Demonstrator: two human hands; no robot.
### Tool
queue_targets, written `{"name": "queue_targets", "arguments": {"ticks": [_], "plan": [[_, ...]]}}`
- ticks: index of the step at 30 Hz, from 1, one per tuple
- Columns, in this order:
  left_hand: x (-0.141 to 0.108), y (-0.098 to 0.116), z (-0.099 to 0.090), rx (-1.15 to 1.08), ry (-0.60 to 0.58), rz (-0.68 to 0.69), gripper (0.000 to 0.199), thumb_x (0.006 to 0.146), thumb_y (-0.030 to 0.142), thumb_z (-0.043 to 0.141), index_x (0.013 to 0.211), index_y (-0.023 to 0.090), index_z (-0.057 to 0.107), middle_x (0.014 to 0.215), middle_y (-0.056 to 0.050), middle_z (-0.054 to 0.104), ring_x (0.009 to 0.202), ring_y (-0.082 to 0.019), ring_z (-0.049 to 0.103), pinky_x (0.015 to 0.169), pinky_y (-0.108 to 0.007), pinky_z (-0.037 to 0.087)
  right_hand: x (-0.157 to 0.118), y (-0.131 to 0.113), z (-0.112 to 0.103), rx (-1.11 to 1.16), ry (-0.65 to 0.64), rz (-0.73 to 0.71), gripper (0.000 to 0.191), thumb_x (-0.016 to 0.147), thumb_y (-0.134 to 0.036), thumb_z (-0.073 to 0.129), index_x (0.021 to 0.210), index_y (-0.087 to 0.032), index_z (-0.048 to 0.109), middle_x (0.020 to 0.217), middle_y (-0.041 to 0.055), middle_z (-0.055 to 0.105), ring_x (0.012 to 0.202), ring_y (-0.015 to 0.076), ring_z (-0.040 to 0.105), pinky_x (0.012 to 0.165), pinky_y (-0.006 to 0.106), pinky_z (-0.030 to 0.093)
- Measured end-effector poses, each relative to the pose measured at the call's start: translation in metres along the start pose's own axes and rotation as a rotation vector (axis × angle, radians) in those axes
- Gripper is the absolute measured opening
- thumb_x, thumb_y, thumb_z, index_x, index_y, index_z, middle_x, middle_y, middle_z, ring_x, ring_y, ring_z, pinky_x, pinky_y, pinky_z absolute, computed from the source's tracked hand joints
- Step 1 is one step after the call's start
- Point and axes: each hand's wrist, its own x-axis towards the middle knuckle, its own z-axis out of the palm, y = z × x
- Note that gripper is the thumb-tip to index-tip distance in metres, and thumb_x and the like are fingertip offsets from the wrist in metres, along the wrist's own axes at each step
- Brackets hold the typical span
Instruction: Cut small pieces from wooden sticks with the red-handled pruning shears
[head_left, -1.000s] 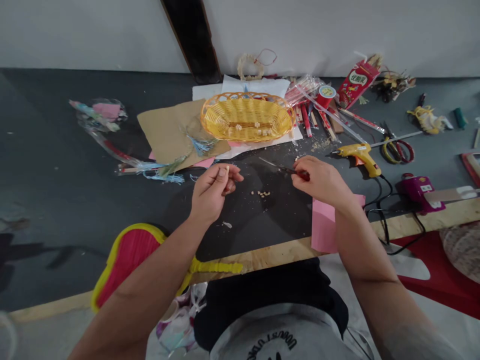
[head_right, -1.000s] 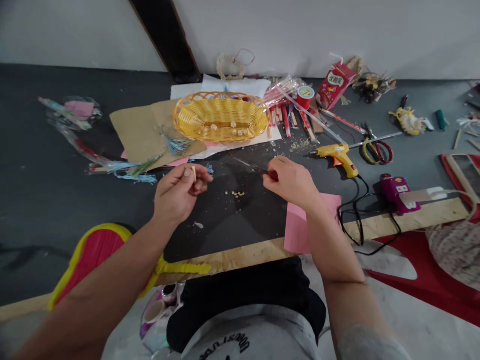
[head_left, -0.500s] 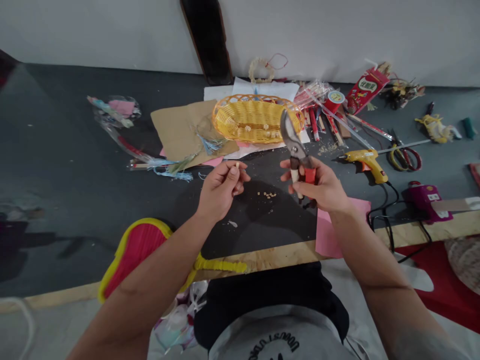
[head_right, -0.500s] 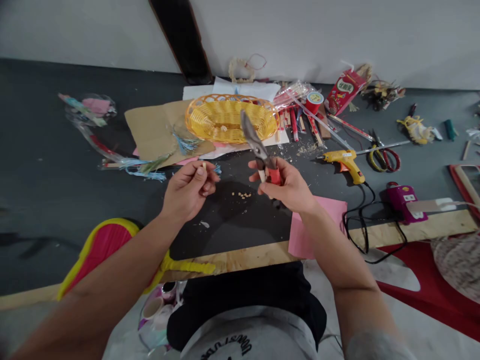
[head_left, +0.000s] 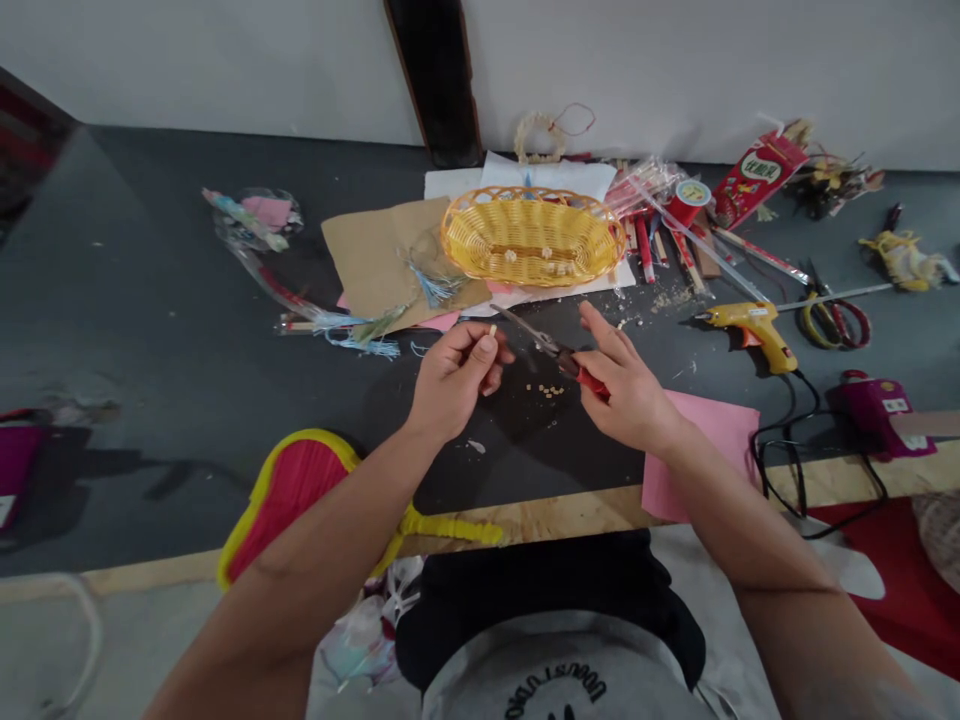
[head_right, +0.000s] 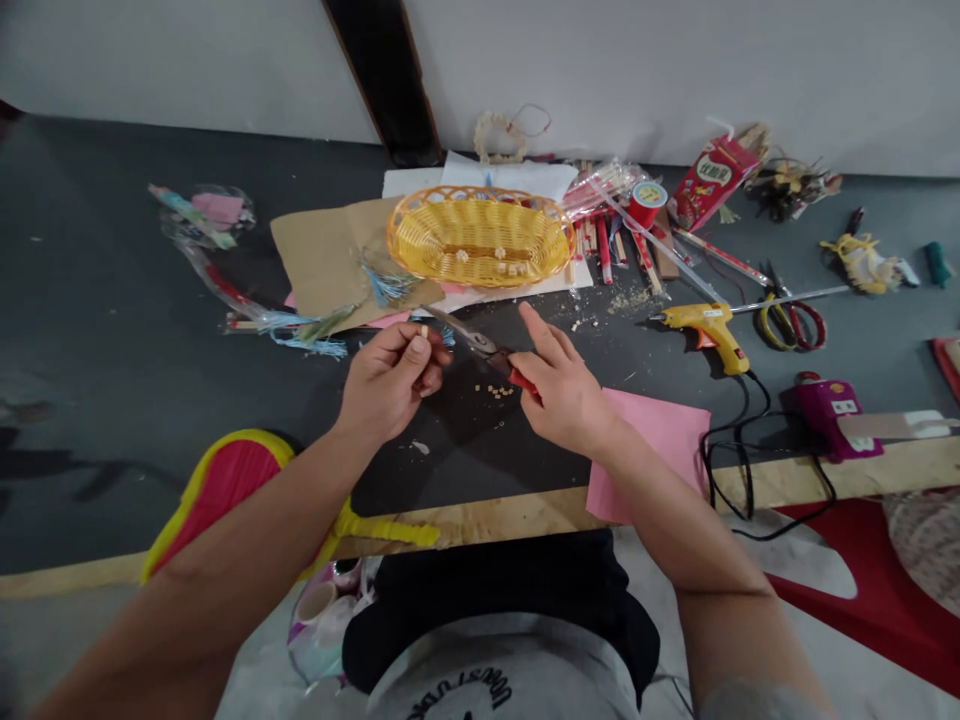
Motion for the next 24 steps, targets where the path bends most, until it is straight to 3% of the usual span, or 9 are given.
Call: {"name": "queue_targets", "arguments": {"ticks": [8,12,14,16,19,24], "plan": [[-0.0006,0.0002,-0.0018,-0.04,0.004,-0.012,0.047,0.069,0.05,0.089,0.074,0.016,0.057,0.068,0.0,0.068,0.044,-0.003,0.046,0.042,-0.017,0.032,-0.0016,-0.007,0.0038,-0.066,-0.025,-0.04,0.022,0.091,-0.009,0.051,0.106,-0.019,0.063,0.171,0.0159,0.02,0.153,0.0367,0.031,0.115,0.058,0.041],[-0.001,0.0008,-0.0023,-0.026,0.008,-0.014,0.047,0.071,0.051,0.087,0.074,0.016,0.056,0.068,0.0,0.067,0.044,-0.004,0.048,0.041,-0.017,0.034,-0.0003,-0.0062,0.002,-0.062,-0.026,-0.052,0.018,0.093,-0.013,0.054,0.105,-0.02,0.065,0.167,0.0158,0.026,0.151,0.0372,0.032,0.115,0.058,0.04],[-0.0012,0.0006,-0.0022,-0.011,0.01,-0.007,0.045,0.073,0.051,0.086,0.075,0.017,0.057,0.068,0.0,0.067,0.044,-0.005,0.05,0.041,-0.018,0.036,0.0008,-0.0071,0.0007,-0.071,-0.006,-0.042,0.014,0.092,-0.016,0.058,0.1,-0.022,0.068,0.158,0.0154,0.04,0.142,0.0369,0.042,0.111,0.058,0.043],[-0.0013,0.0001,-0.0023,0.001,0.014,0.002,0.044,0.073,0.051,0.086,0.076,0.017,0.058,0.069,0.0,0.067,0.046,-0.006,0.051,0.041,-0.019,0.04,0.0017,-0.0086,-0.0003,-0.093,0.021,-0.012,0.013,0.089,-0.018,0.062,0.097,-0.023,0.071,0.136,0.0142,0.056,0.124,0.0336,0.053,0.102,0.055,0.047],[-0.0014,-0.0009,-0.0029,0.014,0.018,0.008,0.044,0.074,0.052,0.085,0.076,0.018,0.057,0.069,0.001,0.067,0.046,-0.006,0.052,0.041,-0.018,0.042,0.0027,-0.01,-0.0004,-0.082,0.026,0.025,0.016,0.088,-0.018,0.062,0.095,-0.025,0.073,0.101,0.0087,0.061,0.095,0.0245,0.058,0.086,0.044,0.052],[-0.0016,-0.0011,-0.0031,0.04,0.015,0.002,0.044,0.075,0.053,0.083,0.077,0.018,0.058,0.069,0.001,0.067,0.045,-0.005,0.05,0.038,-0.017,0.036,0.004,-0.01,-0.0005,-0.028,0.024,-0.007,0.022,0.087,-0.011,0.056,0.096,-0.024,0.072,0.093,0.0062,0.066,0.087,0.0212,0.06,0.084,0.039,0.052]]}}
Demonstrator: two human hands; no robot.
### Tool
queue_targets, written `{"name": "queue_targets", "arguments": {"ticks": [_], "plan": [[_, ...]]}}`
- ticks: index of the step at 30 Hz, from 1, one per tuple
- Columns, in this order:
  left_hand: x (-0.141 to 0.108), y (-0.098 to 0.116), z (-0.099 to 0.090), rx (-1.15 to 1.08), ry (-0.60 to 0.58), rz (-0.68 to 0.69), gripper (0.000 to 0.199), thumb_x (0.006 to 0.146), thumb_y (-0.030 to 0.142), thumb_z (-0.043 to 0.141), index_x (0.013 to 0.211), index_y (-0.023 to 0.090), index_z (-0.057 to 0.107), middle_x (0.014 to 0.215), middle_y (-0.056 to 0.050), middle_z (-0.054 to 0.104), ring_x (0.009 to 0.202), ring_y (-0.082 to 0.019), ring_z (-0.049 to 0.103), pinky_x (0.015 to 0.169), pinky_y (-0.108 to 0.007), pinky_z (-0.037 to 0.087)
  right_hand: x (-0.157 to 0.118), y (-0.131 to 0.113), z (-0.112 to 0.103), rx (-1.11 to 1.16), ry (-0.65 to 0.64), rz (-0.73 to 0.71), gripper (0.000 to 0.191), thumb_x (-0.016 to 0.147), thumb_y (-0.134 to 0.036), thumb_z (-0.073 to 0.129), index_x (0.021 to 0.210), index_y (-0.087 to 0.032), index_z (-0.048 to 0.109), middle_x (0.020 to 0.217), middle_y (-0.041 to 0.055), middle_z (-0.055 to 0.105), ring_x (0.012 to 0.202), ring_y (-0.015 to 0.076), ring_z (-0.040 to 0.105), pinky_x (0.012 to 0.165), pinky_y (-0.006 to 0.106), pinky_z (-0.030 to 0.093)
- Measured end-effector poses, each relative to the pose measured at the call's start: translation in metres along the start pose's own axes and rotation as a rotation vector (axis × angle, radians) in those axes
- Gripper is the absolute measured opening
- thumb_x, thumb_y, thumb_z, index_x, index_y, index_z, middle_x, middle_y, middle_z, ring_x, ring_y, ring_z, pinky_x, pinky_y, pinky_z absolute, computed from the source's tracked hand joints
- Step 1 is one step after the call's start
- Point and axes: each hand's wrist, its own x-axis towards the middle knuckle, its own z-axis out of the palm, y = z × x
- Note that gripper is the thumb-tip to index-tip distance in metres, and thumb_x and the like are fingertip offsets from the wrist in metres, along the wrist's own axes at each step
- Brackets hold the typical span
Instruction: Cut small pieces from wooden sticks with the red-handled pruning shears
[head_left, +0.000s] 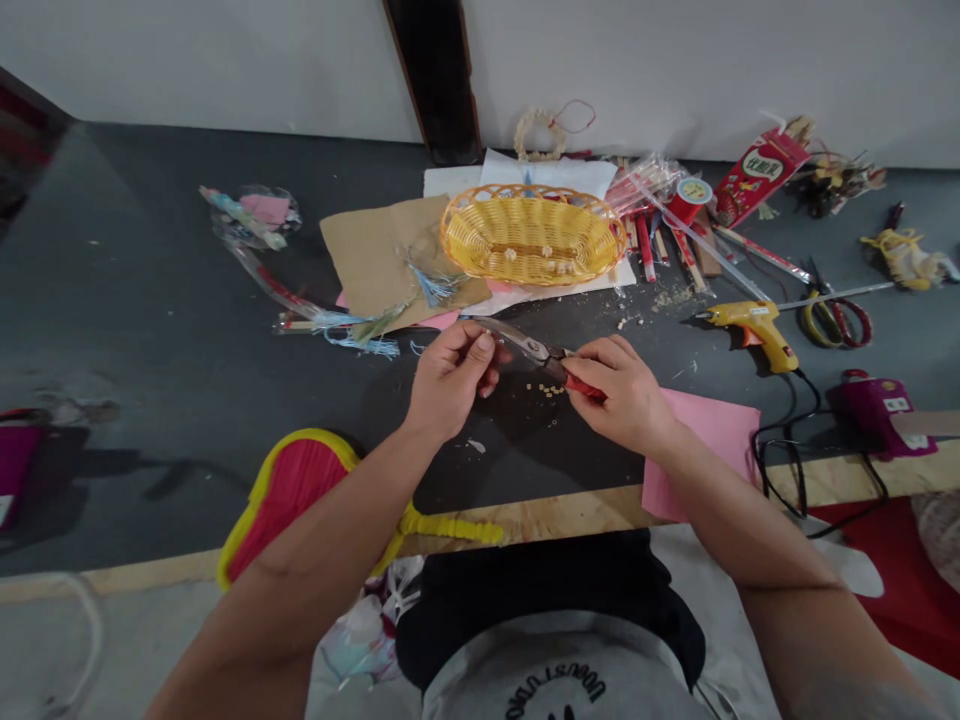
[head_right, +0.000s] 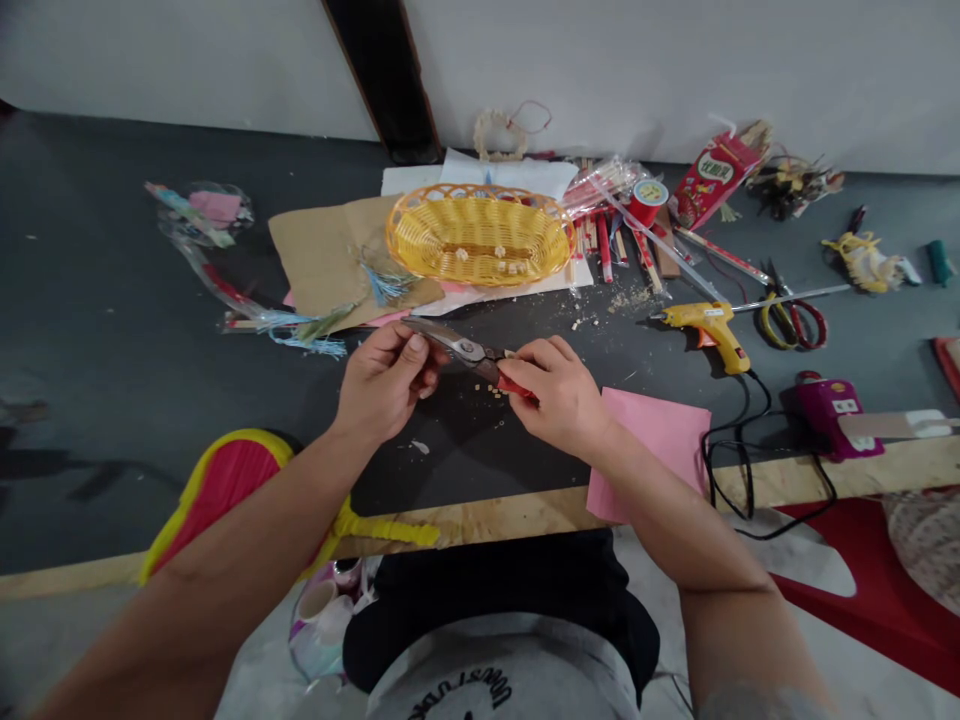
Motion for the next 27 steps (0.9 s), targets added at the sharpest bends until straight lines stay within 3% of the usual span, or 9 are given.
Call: {"name": "queue_targets", "arguments": {"ticks": [6,11,15,17,19,23,27], "plan": [[0.0,0.0,0.001,-0.006,0.007,0.017,0.044,0.074,0.052,0.085,0.077,0.017,0.058,0.066,0.0,0.067,0.044,-0.004,0.048,0.04,-0.017,0.035,0.0,-0.004,-0.001,0.002,0.079,-0.016,0.023,0.086,-0.01,0.057,0.097,-0.023,0.072,0.094,0.0068,0.073,0.088,0.0222,0.064,0.082,0.039,0.055],[0.001,0.002,0.002,-0.04,-0.006,0.009,0.043,0.072,0.052,0.086,0.078,0.017,0.061,0.064,0.001,0.067,0.043,-0.004,0.044,0.04,-0.017,0.032,0.001,-0.009,-0.008,0.093,0.107,0.066,0.018,0.086,-0.013,0.059,0.094,-0.025,0.07,0.097,0.006,0.076,0.092,0.0234,0.067,0.087,0.042,0.055],[0.0,0.004,0.004,-0.06,-0.059,-0.007,0.039,0.073,0.049,0.086,0.078,0.017,0.064,0.06,0.001,0.063,0.043,-0.004,0.04,0.041,-0.016,0.031,0.002,-0.006,-0.016,0.372,0.144,0.314,0.005,0.09,-0.025,0.063,0.091,-0.025,0.068,0.085,0.0017,0.071,0.074,0.0174,0.064,0.075,0.036,0.055],[-0.001,0.004,0.004,-0.054,-0.075,-0.004,0.038,0.074,0.049,0.086,0.079,0.017,0.065,0.061,0.001,0.063,0.043,-0.004,0.039,0.041,-0.017,0.031,0.001,-0.002,-0.016,0.593,0.152,0.445,0.008,0.089,-0.033,0.067,0.094,-0.026,0.067,0.084,-0.0006,0.068,0.068,0.0145,0.06,0.068,0.033,0.054],[-0.001,0.003,0.003,-0.047,-0.075,0.003,0.038,0.075,0.05,0.085,0.081,0.017,0.066,0.061,0.0,0.064,0.043,-0.004,0.039,0.041,-0.017,0.031,0.0,0.001,-0.013,0.783,0.147,0.483,0.016,0.086,-0.038,0.071,0.096,-0.027,0.066,0.092,-0.0001,0.068,0.076,0.0157,0.064,0.071,0.033,0.055],[-0.001,0.002,0.002,-0.044,-0.062,0.012,0.039,0.075,0.052,0.084,0.085,0.018,0.067,0.061,0.001,0.064,0.043,-0.005,0.04,0.04,-0.017,0.03,-0.002,0.003,-0.01,0.935,0.083,0.487,0.024,0.088,-0.041,0.07,0.109,-0.03,0.063,0.125,0.003,0.069,0.116,0.0222,0.065,0.093,0.04,0.057],[-0.001,0.004,0.002,-0.064,-0.059,0.005,0.038,0.074,0.051,0.085,0.085,0.019,0.067,0.061,0.001,0.065,0.043,-0.004,0.04,0.041,-0.017,0.03,0.0,0.003,-0.018,0.704,0.111,0.418,0.011,0.091,-0.031,0.064,0.101,-0.028,0.061,0.131,0.004,0.067,0.119,0.023,0.064,0.1,0.044,0.054]]}}
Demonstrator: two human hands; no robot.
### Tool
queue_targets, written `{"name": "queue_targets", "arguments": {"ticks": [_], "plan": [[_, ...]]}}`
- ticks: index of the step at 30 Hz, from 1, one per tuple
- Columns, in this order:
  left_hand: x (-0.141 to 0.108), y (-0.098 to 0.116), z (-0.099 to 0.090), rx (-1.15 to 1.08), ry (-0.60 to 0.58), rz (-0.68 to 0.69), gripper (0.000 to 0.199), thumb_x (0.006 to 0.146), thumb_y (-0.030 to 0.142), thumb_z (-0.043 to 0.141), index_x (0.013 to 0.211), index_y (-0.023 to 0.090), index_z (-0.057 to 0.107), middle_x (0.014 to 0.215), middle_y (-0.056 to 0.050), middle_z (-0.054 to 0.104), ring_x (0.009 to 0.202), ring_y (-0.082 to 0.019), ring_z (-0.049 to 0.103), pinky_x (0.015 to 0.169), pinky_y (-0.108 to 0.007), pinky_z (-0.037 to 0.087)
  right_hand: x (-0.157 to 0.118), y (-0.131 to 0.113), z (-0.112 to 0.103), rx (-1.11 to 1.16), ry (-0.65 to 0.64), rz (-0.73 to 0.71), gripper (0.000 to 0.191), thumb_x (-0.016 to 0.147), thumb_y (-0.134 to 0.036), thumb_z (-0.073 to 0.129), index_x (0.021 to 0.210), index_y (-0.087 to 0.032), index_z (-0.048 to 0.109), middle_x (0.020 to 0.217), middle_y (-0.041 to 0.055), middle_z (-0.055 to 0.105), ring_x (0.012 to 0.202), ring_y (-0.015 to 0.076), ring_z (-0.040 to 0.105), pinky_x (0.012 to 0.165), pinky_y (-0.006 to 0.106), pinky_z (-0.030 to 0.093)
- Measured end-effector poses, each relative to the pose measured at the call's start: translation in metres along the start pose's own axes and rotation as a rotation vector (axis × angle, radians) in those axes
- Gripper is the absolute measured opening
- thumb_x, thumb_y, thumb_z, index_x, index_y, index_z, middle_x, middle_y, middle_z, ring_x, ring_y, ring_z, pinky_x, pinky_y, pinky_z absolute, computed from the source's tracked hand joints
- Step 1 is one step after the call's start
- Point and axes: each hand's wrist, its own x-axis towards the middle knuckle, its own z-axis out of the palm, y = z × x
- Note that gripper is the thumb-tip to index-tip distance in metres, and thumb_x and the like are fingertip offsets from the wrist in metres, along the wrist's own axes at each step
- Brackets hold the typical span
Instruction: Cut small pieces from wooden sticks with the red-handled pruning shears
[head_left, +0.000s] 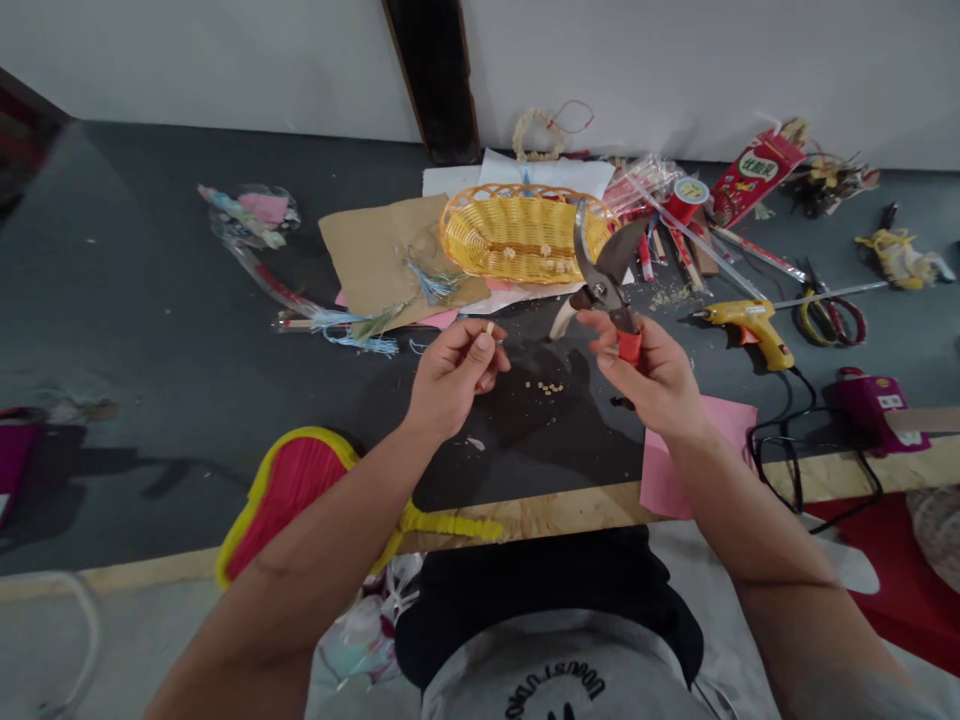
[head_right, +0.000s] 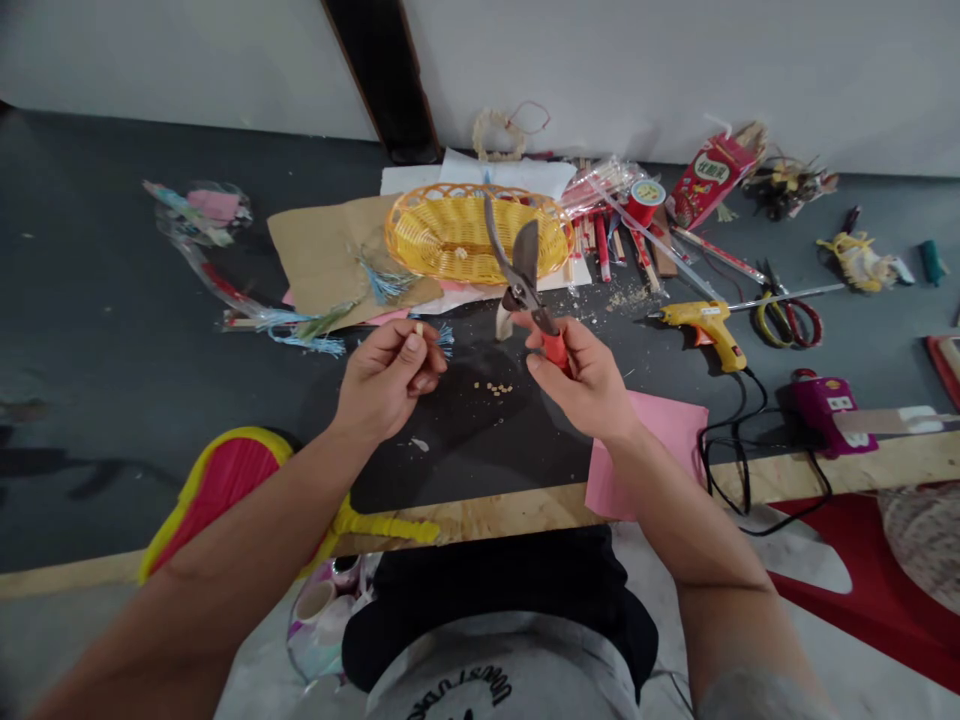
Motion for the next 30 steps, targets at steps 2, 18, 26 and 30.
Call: {"name": "queue_targets", "arguments": {"ticks": [2,18,26,30], "plan": [[0.0,0.001,0.001,-0.008,0.004,0.001,0.038,0.074,0.051,0.085,0.085,0.019,0.068,0.06,0.001,0.065,0.043,-0.004,0.04,0.041,-0.016,0.03,0.001,-0.003,-0.003,-0.223,0.064,-0.117,0.006,0.089,-0.024,0.062,0.095,-0.026,0.062,0.124,0.0063,0.068,0.117,0.0247,0.064,0.102,0.047,0.051],[-0.002,-0.005,-0.003,0.084,0.02,0.079,0.034,0.076,0.049,0.084,0.085,0.019,0.07,0.061,0.0,0.064,0.043,-0.006,0.042,0.042,-0.02,0.032,-0.004,0.01,0.02,-0.601,-0.143,-0.422,0.011,0.093,-0.015,0.056,0.097,-0.024,0.06,0.148,0.0163,0.055,0.147,0.0325,0.042,0.115,0.061,0.045],[-0.004,-0.005,-0.005,0.187,0.008,0.102,0.023,0.078,0.04,0.083,0.082,0.021,0.071,0.064,-0.001,0.065,0.048,-0.01,0.049,0.045,-0.022,0.037,-0.005,0.012,0.016,-0.581,-0.274,-0.408,0.006,0.094,-0.022,0.061,0.099,-0.023,0.059,0.156,0.0169,0.047,0.155,0.033,0.03,0.119,0.062,0.038],[-0.005,-0.003,-0.004,0.194,-0.022,0.113,0.023,0.075,0.038,0.085,0.078,0.02,0.07,0.067,-0.002,0.066,0.051,-0.011,0.055,0.045,-0.021,0.039,-0.008,0.004,0.012,-0.681,-0.364,-0.407,0.014,0.092,-0.031,0.065,0.102,-0.023,0.058,0.164,0.0193,0.036,0.153,0.037,0.031,0.114,0.063,0.037]]}}
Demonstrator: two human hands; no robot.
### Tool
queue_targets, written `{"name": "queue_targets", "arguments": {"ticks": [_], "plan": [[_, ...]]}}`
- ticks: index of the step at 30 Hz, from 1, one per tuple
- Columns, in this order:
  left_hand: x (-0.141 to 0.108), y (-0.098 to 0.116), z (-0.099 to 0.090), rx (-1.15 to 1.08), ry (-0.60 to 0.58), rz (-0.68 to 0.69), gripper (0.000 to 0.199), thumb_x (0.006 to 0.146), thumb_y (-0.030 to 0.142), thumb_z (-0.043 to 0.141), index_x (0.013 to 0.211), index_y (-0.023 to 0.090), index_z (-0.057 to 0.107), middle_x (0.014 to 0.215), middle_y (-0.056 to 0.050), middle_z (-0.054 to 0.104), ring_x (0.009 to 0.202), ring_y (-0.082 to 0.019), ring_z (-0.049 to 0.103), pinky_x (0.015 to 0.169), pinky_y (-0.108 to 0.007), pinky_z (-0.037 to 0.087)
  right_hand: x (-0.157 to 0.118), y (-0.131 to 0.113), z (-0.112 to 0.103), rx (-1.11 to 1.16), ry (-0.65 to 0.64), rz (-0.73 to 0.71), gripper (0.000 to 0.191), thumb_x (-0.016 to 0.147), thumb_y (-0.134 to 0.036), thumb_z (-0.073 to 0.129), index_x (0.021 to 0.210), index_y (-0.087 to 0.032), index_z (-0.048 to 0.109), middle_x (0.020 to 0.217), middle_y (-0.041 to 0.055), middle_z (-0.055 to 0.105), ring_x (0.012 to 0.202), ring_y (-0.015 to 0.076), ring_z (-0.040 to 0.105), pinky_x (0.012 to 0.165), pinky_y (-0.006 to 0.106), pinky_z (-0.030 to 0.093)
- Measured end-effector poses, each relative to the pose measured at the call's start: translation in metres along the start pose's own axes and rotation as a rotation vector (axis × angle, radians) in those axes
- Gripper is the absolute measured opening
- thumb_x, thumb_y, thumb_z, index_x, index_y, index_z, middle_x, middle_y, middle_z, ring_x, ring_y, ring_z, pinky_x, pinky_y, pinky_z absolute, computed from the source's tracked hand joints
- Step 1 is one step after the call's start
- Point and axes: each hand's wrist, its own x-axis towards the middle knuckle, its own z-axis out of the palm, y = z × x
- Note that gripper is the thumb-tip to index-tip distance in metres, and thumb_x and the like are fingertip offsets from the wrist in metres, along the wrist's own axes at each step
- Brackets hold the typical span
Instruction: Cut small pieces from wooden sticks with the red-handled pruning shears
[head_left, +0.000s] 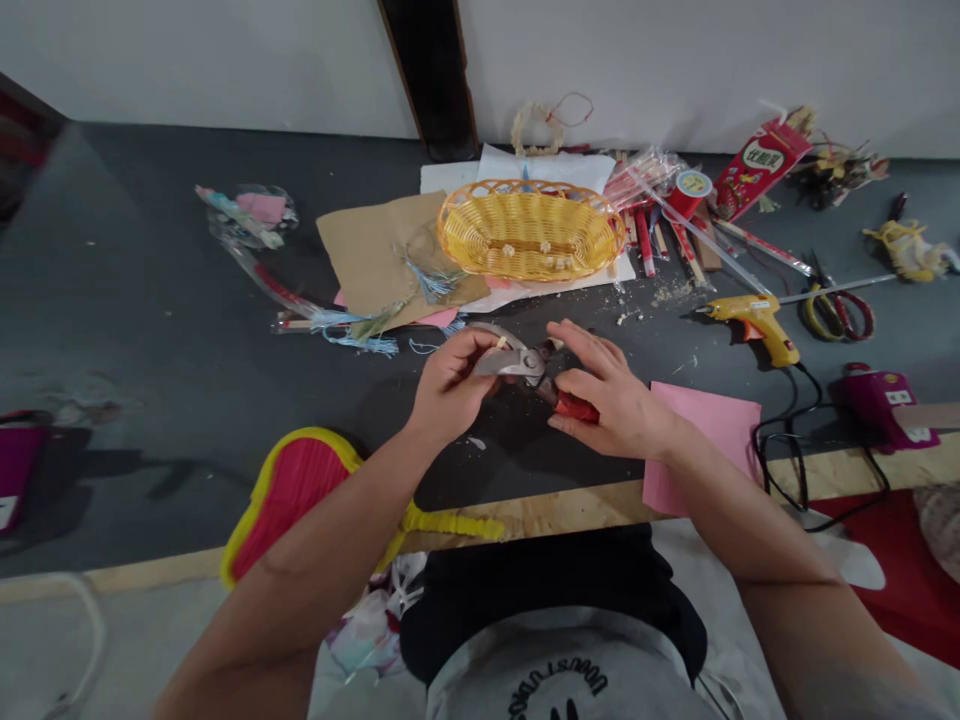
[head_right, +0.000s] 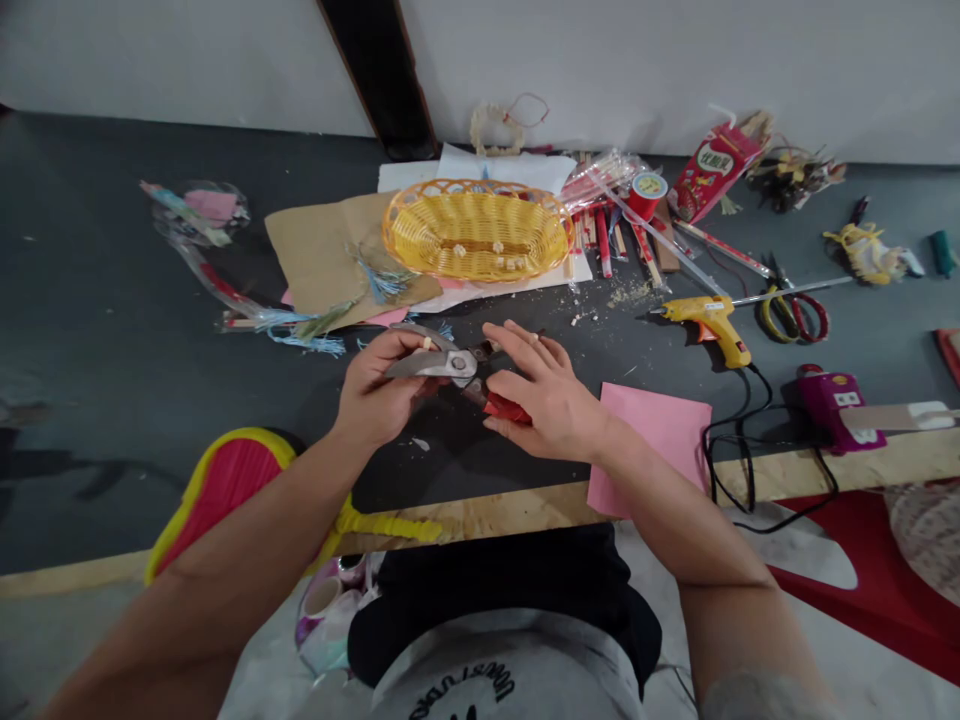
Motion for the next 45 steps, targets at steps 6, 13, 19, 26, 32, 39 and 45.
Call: {"name": "queue_targets", "arguments": {"ticks": [6,13,19,26,32,39,45], "plan": [[0.0,-0.005,-0.003,-0.085,-0.056,-0.014,0.031,0.076,0.046,0.084,0.083,0.019,0.069,0.063,-0.002,0.067,0.048,-0.011,0.056,0.042,-0.019,0.038,0.001,-0.004,-0.004,-0.124,0.017,0.032,0.013,0.092,-0.032,0.065,0.101,-0.024,0.062,0.154,0.016,0.05,0.134,0.035,0.049,0.102,0.055,0.038],[0.0,-0.007,-0.006,-0.088,-0.034,-0.066,0.035,0.073,0.049,0.086,0.083,0.019,0.071,0.059,-0.001,0.064,0.044,-0.009,0.051,0.041,-0.019,0.037,0.001,-0.003,0.0,-0.162,0.059,0.07,0.011,0.089,-0.023,0.064,0.1,-0.025,0.065,0.151,0.0113,0.055,0.13,0.0311,0.05,0.102,0.05,0.036],[0.001,-0.009,-0.008,-0.041,-0.032,-0.053,0.034,0.075,0.049,0.085,0.086,0.019,0.073,0.059,0.0,0.063,0.045,-0.008,0.051,0.042,-0.018,0.036,0.001,-0.002,0.0,-0.164,0.057,0.068,0.01,0.089,-0.022,0.064,0.099,-0.024,0.066,0.148,0.0105,0.058,0.128,0.0312,0.051,0.101,0.05,0.037],[0.001,-0.012,-0.011,0.0,-0.038,-0.056,0.031,0.079,0.047,0.082,0.088,0.019,0.074,0.061,-0.001,0.063,0.045,-0.008,0.049,0.043,-0.02,0.036,0.001,0.0,0.001,-0.105,0.067,0.055,0.01,0.089,-0.022,0.063,0.099,-0.024,0.065,0.146,0.011,0.058,0.129,0.0313,0.05,0.103,0.051,0.042],[0.002,-0.011,-0.008,-0.102,-0.04,-0.118,0.032,0.074,0.047,0.086,0.085,0.019,0.073,0.058,0.0,0.062,0.043,-0.007,0.046,0.041,-0.018,0.033,0.001,0.003,0.002,-0.031,0.073,0.014,0.01,0.091,-0.02,0.06,0.1,-0.022,0.063,0.146,0.0158,0.057,0.132,0.0316,0.051,0.107,0.052,0.044],[0.003,-0.006,-0.003,-0.185,-0.034,-0.133,0.035,0.068,0.046,0.091,0.08,0.019,0.073,0.056,0.0,0.062,0.042,-0.007,0.046,0.039,-0.017,0.031,0.001,0.003,0.001,-0.024,0.079,0.007,0.011,0.091,-0.023,0.062,0.102,-0.023,0.062,0.146,0.016,0.058,0.13,0.0317,0.056,0.105,0.052,0.047],[0.004,-0.007,-0.005,-0.134,-0.024,-0.127,0.034,0.07,0.046,0.089,0.079,0.018,0.073,0.055,0.0,0.062,0.041,-0.006,0.045,0.04,-0.017,0.033,0.002,0.005,0.003,-0.078,0.056,0.032,0.017,0.088,-0.022,0.062,0.104,-0.022,0.06,0.147,0.017,0.058,0.129,0.0343,0.058,0.101,0.052,0.05]]}}
